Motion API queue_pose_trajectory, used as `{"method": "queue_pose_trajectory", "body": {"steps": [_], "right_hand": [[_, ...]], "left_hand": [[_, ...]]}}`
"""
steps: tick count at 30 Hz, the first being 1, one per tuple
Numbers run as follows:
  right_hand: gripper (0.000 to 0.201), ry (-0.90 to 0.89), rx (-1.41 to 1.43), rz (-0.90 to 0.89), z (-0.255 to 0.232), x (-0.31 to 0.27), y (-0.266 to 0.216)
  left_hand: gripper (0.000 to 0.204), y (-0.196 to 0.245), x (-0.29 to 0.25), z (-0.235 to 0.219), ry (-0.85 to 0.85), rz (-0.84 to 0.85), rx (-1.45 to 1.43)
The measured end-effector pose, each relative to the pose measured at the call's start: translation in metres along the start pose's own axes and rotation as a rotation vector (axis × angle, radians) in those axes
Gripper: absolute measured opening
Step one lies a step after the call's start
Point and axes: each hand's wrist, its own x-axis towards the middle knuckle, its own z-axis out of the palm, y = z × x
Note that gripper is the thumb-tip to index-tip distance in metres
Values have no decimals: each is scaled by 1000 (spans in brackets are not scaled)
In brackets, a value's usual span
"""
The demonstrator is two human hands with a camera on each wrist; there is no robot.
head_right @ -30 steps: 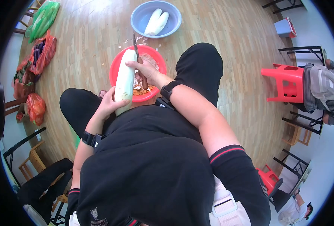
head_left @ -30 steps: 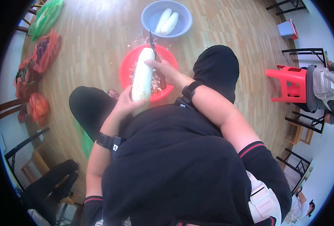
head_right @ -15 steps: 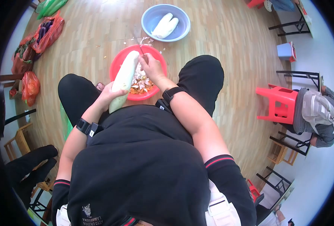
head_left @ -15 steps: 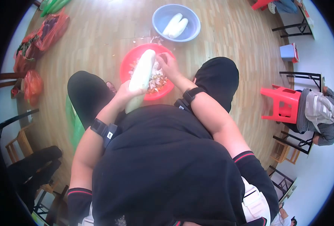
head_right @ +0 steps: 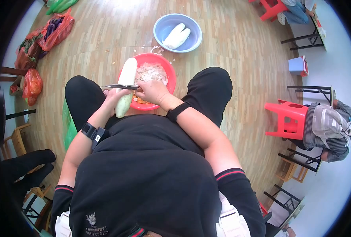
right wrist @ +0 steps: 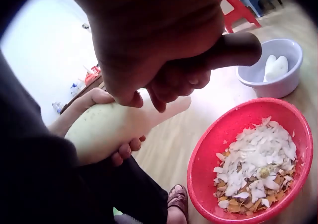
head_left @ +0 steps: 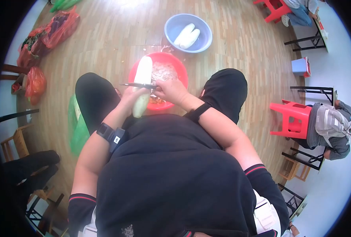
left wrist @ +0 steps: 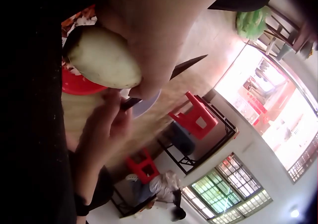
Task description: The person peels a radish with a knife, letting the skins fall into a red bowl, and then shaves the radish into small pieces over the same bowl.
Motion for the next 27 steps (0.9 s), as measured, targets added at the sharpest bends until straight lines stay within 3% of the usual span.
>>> {"method": "queue_pose_trajectory", "body": {"steps": [9, 17, 27], "right_hand": [[23, 63, -7, -56, 3, -2, 3], [21, 117, -197, -57, 8, 1, 18], [22, 69, -236, 16, 3, 1, 22]], "left_hand": [[35, 8, -8, 6, -82, 34, 119], [38, 2, 0, 3, -102, -29, 74], [38, -2, 4, 1, -97, -86, 58]]}}
